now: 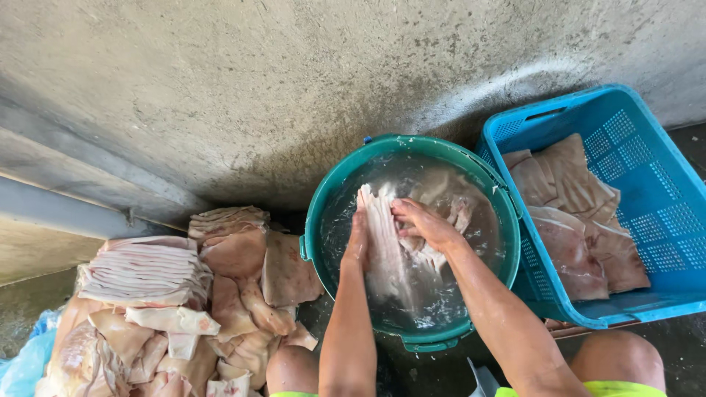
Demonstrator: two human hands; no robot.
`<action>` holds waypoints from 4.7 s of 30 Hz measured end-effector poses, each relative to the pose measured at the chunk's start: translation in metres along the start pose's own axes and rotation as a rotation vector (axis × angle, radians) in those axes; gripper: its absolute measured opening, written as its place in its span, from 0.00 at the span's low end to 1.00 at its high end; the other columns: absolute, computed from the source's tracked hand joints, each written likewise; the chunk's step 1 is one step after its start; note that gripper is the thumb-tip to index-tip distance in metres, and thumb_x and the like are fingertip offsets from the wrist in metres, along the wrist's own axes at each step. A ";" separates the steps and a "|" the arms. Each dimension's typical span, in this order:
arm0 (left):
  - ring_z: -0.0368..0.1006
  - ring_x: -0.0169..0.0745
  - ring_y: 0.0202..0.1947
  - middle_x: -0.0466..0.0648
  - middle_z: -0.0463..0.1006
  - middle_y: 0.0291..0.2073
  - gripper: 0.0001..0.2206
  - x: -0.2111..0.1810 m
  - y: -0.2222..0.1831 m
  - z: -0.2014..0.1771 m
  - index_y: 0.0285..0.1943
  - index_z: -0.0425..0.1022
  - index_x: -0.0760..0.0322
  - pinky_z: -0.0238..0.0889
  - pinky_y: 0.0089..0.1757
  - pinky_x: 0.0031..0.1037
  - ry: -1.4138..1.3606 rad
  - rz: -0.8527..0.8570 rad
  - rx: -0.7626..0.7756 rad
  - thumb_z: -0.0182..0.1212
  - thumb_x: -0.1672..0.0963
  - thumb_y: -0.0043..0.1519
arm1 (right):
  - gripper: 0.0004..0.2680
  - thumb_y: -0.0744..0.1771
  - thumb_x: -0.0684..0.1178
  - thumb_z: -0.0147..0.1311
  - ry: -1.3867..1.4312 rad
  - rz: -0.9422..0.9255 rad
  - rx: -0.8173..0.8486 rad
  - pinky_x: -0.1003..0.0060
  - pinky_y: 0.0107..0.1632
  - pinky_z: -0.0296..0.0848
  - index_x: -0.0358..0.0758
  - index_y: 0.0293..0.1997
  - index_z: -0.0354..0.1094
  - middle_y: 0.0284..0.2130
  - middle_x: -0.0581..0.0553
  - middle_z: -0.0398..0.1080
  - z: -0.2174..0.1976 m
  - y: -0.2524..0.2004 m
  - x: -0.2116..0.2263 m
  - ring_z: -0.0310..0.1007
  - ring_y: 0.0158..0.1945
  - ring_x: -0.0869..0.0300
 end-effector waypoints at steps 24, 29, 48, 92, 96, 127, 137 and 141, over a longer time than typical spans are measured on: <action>0.70 0.47 0.62 0.47 0.74 0.64 0.37 0.069 0.075 -0.001 0.74 0.65 0.53 0.61 0.61 0.39 0.067 -0.019 0.232 0.33 0.35 0.63 | 0.16 0.66 0.61 0.54 0.075 0.064 -0.263 0.64 0.44 0.71 0.46 0.55 0.70 0.48 0.53 0.74 -0.062 -0.008 0.014 0.73 0.45 0.65; 0.70 0.52 0.61 0.54 0.73 0.64 0.37 0.064 0.037 0.017 0.73 0.66 0.59 0.62 0.60 0.39 0.229 -0.146 0.143 0.31 0.37 0.66 | 0.20 0.68 0.66 0.50 -0.104 0.101 -0.391 0.59 0.39 0.70 0.39 0.53 0.71 0.44 0.45 0.72 -0.079 -0.004 0.017 0.68 0.38 0.59; 0.56 0.64 0.69 0.65 0.61 0.68 0.33 0.084 -0.076 0.044 0.75 0.49 0.71 0.40 0.65 0.48 0.771 0.363 -0.134 0.50 0.46 0.69 | 0.19 0.63 0.60 0.54 -1.830 0.333 0.451 0.47 0.61 0.65 0.42 0.55 0.72 0.58 0.37 0.68 0.047 0.041 0.033 0.66 0.62 0.43; 0.77 0.36 0.40 0.49 0.83 0.41 0.21 -0.022 -0.022 -0.067 0.51 0.80 0.74 0.69 0.44 0.27 0.620 0.256 -0.038 0.75 0.56 0.50 | 0.09 0.63 0.56 0.58 -1.297 -0.249 -0.370 0.50 0.62 0.63 0.44 0.39 0.75 0.50 0.47 0.68 -0.024 -0.159 0.036 0.64 0.56 0.46; 0.78 0.36 0.42 0.50 0.83 0.43 0.22 -0.026 -0.063 -0.061 0.52 0.80 0.74 0.70 0.45 0.26 0.576 0.242 0.026 0.73 0.56 0.51 | 0.20 0.62 0.65 0.60 -1.330 -0.339 -0.474 0.41 0.62 0.53 0.42 0.50 0.71 0.54 0.41 0.61 -0.004 -0.153 0.044 0.54 0.60 0.40; 0.77 0.38 0.39 0.50 0.84 0.37 0.14 -0.033 -0.124 0.041 0.53 0.81 0.64 0.68 0.46 0.31 1.036 0.565 0.181 0.66 0.58 0.58 | 0.30 0.59 0.54 0.65 -1.282 -0.492 -0.161 0.44 0.66 0.58 0.39 0.66 0.55 0.63 0.35 0.61 0.076 -0.121 0.072 0.58 0.64 0.39; 0.77 0.53 0.58 0.58 0.77 0.57 0.27 -0.015 -0.093 0.007 0.66 0.73 0.64 0.73 0.55 0.39 0.569 0.490 0.302 0.69 0.56 0.56 | 0.08 0.62 0.48 0.60 -1.353 -0.564 0.079 0.51 0.55 0.70 0.40 0.38 0.66 0.40 0.44 0.73 0.074 -0.134 0.051 0.74 0.52 0.50; 0.62 0.61 0.64 0.56 0.67 0.65 0.43 -0.010 -0.085 0.007 0.77 0.58 0.52 0.58 0.62 0.44 1.378 0.465 0.038 0.75 0.51 0.50 | 0.07 0.62 0.45 0.60 -1.246 -0.618 0.128 0.50 0.50 0.70 0.39 0.38 0.65 0.38 0.43 0.70 0.076 -0.139 0.049 0.72 0.49 0.46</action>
Point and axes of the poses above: each hand's wrist, its own y-axis towards the middle knuckle, its own z-axis out of the palm, x = y × z, the point moved 9 cm from there along y, towards the middle knuckle
